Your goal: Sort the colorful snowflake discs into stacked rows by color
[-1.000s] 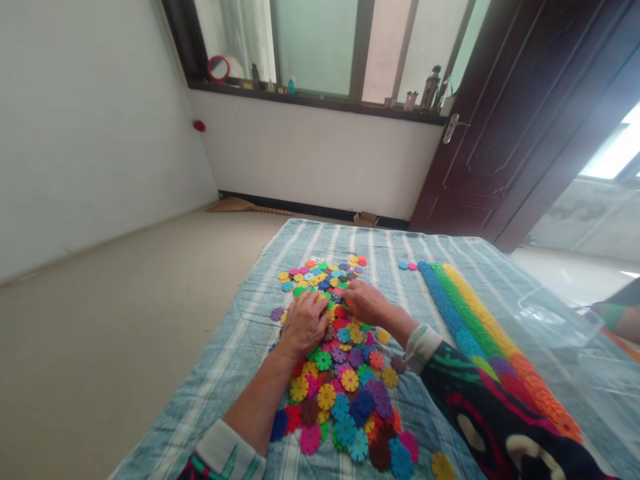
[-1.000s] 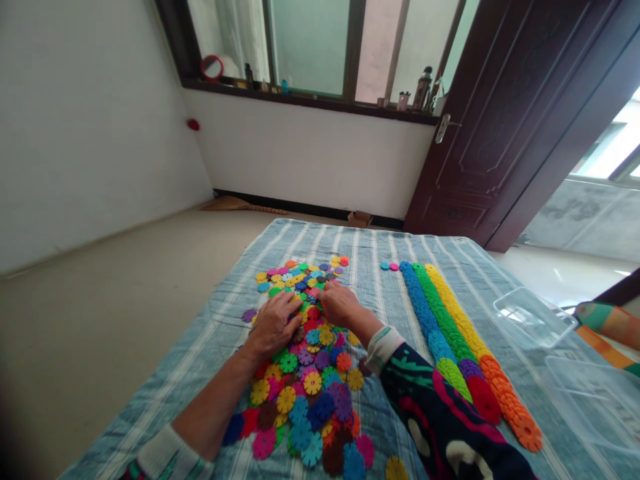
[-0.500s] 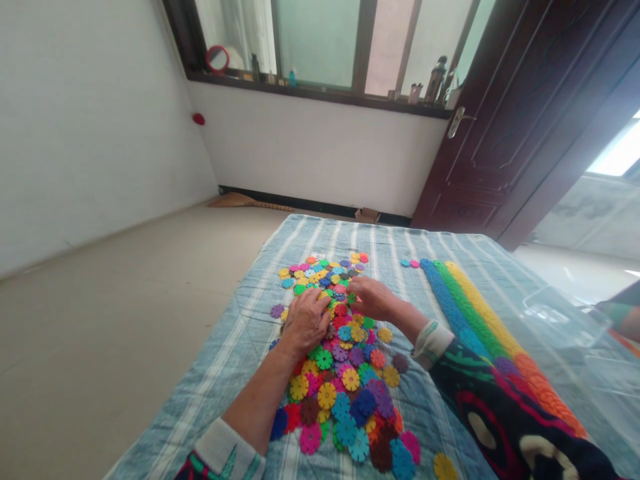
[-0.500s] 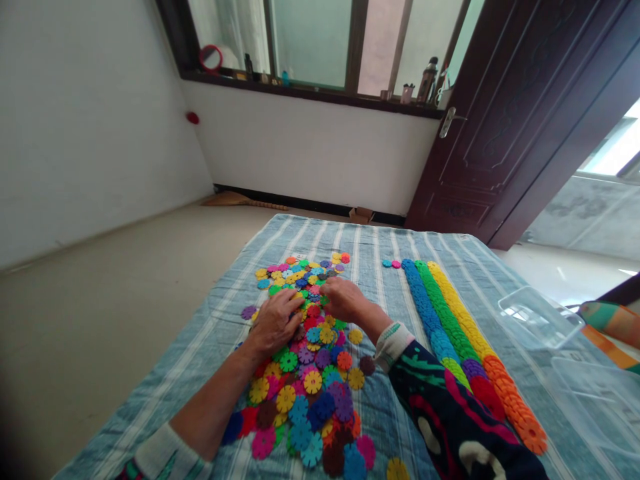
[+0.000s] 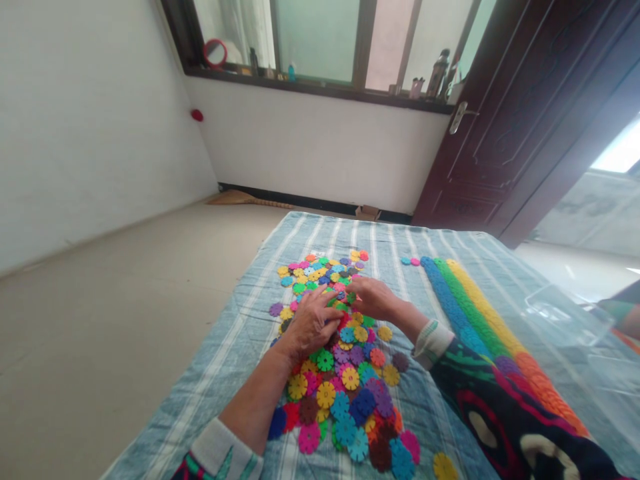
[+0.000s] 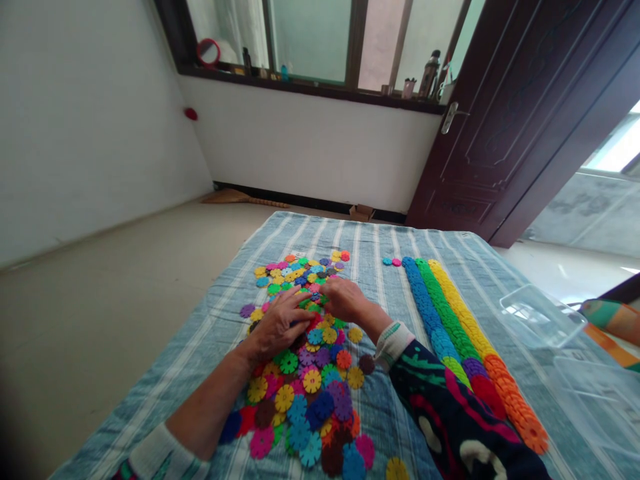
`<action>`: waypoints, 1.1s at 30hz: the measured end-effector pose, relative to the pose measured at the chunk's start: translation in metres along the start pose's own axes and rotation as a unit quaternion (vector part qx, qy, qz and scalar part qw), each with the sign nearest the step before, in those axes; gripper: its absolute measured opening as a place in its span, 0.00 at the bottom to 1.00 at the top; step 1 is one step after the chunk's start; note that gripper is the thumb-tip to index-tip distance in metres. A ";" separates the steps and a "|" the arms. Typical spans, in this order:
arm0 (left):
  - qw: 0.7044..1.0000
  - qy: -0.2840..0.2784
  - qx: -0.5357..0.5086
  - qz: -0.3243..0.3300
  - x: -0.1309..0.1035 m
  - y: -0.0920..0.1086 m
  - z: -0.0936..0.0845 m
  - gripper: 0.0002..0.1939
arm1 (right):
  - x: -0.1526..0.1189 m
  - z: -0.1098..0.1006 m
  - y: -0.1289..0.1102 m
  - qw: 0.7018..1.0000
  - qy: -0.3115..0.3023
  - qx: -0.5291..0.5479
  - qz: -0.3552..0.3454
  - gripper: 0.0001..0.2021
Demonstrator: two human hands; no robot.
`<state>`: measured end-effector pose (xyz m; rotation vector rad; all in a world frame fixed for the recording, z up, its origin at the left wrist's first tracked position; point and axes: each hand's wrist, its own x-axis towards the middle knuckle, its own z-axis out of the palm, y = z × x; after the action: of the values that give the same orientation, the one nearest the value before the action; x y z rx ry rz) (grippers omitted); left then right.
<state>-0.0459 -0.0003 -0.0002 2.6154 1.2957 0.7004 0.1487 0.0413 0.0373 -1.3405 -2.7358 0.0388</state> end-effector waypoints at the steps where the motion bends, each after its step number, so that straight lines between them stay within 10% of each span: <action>1: 1.000 0.001 -0.010 0.001 0.000 0.000 -0.001 0.12 | -0.001 -0.001 -0.001 1.000 0.000 0.001 0.000 0.08; 12: 0.989 0.131 -0.055 -0.025 0.001 -0.010 0.006 0.07 | -0.002 -0.007 -0.014 1.000 -0.016 0.007 -0.017 0.12; 33: 0.995 0.086 0.016 -0.055 0.006 0.003 0.011 0.03 | -0.039 -0.023 -0.010 0.991 -0.126 -0.050 0.002 0.09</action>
<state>-0.0352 0.0034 -0.0068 2.5324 1.4972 0.9092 0.1668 0.0042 0.0584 -1.4583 -2.9795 0.0784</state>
